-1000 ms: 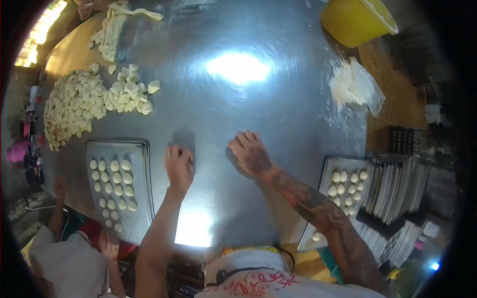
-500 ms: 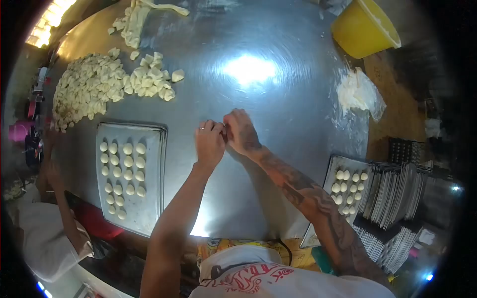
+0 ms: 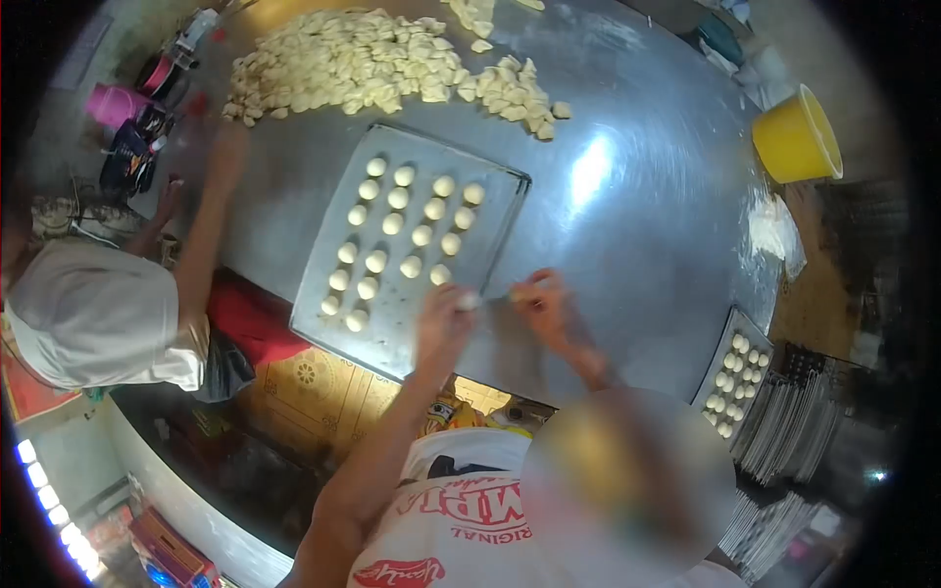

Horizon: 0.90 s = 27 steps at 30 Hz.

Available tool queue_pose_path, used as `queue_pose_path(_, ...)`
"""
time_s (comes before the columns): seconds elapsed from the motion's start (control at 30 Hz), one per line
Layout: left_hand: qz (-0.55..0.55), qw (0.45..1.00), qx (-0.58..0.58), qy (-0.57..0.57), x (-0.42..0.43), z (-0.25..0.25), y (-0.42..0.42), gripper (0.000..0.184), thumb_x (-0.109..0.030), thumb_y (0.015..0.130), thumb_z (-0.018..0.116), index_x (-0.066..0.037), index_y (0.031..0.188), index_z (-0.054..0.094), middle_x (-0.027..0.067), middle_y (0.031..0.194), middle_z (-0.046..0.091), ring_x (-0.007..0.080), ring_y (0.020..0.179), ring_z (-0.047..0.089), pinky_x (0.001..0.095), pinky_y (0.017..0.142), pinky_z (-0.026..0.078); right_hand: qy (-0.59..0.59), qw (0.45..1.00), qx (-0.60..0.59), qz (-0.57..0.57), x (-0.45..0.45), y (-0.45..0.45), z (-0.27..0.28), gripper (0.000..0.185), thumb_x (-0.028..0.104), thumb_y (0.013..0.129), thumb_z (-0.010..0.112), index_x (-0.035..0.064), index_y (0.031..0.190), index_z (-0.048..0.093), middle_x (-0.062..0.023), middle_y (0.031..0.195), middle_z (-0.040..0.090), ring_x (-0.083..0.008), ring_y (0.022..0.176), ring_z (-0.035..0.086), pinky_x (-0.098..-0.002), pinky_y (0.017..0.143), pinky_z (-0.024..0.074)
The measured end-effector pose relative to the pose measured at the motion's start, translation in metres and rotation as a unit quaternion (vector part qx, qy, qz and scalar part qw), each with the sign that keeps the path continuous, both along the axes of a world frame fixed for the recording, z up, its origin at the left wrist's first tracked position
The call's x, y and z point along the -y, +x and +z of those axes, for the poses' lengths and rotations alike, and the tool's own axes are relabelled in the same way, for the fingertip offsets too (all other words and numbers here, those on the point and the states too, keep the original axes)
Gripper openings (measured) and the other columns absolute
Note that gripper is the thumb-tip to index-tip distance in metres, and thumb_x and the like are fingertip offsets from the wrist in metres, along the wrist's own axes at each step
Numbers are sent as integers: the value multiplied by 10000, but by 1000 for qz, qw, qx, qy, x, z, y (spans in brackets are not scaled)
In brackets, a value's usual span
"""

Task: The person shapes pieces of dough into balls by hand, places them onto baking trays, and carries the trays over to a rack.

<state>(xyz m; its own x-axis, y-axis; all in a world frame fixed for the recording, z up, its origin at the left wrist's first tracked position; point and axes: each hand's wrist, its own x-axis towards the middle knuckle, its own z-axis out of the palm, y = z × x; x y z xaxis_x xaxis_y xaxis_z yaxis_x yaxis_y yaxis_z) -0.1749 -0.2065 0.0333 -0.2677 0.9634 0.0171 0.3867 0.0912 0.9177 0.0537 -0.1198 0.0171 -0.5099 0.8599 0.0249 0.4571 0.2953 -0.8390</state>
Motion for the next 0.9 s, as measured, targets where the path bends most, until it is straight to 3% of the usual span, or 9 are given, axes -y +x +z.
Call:
queue_pose_path(0.23, 41, 984, -165, -55, 18, -14, -103, 271, -20, 902, 742, 3, 1171, 754, 211, 996, 721, 395, 850, 712, 473, 792, 577, 76, 991, 48, 96, 56, -153, -12, 269, 49, 934, 733, 37, 1197, 677, -131, 1069, 666, -366, 904, 717, -459, 794, 585)
queue_pose_path(0.27, 39, 983, -162, -74, 19, -9, -101, 298, -23, 897, 746, -2, 1195, 746, 218, 1010, 719, 409, 859, 708, 479, 802, 576, -91, 992, -52, 68, 60, -153, -6, 361, 64, 926, 742, 53, 1275, 649, -146, 1091, 656, -386, 942, 707, -479, 815, 580)
queue_pose_path(0.3, 36, 983, -161, -86, 13, -2, -99, 327, -26, 893, 751, -7, 1219, 739, 225, 1025, 716, 423, 868, 705, 484, 812, 575, -23, 998, 24, 55, 62, -150, 2, 463, 84, 929, 746, 79, 1371, 604, -155, 1132, 641, -380, 970, 704, -485, 820, 579)
queue_pose_path(0.43, 120, 974, -167, -93, 12, 30, -66, 450, -41, 872, 820, -33, 1307, 704, 154, 1082, 731, 268, 861, 721, 393, 735, 607, -54, 995, 77, -15, 63, -87, 70, 563, 135, 927, 772, 120, 1461, 594, -167, 1231, 606, -327, 1013, 703, -484, 819, 581)
queue_pose_path(0.5, 58, 992, -102, -56, -17, 29, -34, 388, -6, 872, 811, -22, 1251, 727, 135, 1052, 721, 222, 818, 698, 338, 692, 593, -61, 992, 84, -66, 55, -33, 24, 537, 140, 921, 781, 118, 1432, 617, -169, 1209, 613, -320, 1007, 707, -471, 823, 583)
queue_pose_path(0.6, 10, 986, -155, 53, -136, 15, 22, 160, -114, 945, 777, -7, 1056, 737, 148, 1024, 727, 317, 886, 710, 409, 782, 570, -13, 986, 82, -147, -16, 22, -13, 459, 147, 917, 790, 104, 1356, 664, -173, 1159, 638, -311, 999, 713, -441, 815, 582)
queue_pose_path(0.67, 2, 986, -136, 100, -239, 6, 53, 236, -179, 955, 777, -5, 1093, 699, 162, 1021, 738, 357, 957, 720, 442, 844, 563, 78, 974, 39, -209, -101, 42, -30, 401, 143, 931, 775, 82, 1312, 665, -176, 1101, 671, -317, 985, 716, -422, 794, 570)
queue_pose_path(0.83, 222, 967, -103, -68, -392, -44, 104, 579, -280, 769, 913, 2, 1190, 632, 183, 1078, 754, 290, 1019, 744, 421, 885, 589, 10, 977, -83, -197, -270, -4, -15, 528, 161, 966, 733, 45, 1415, 481, -191, 1123, 691, -337, 984, 708, -453, 813, 541)
queue_pose_path(0.9, 200, 971, -76, -102, -393, -77, 82, 482, -281, 829, 857, -30, 1192, 664, 164, 981, 748, 300, 953, 746, 448, 862, 580, 10, 981, -97, -167, -294, -8, -39, 524, 174, 960, 740, 44, 1394, 477, -182, 1123, 690, -318, 993, 705, -454, 812, 537)
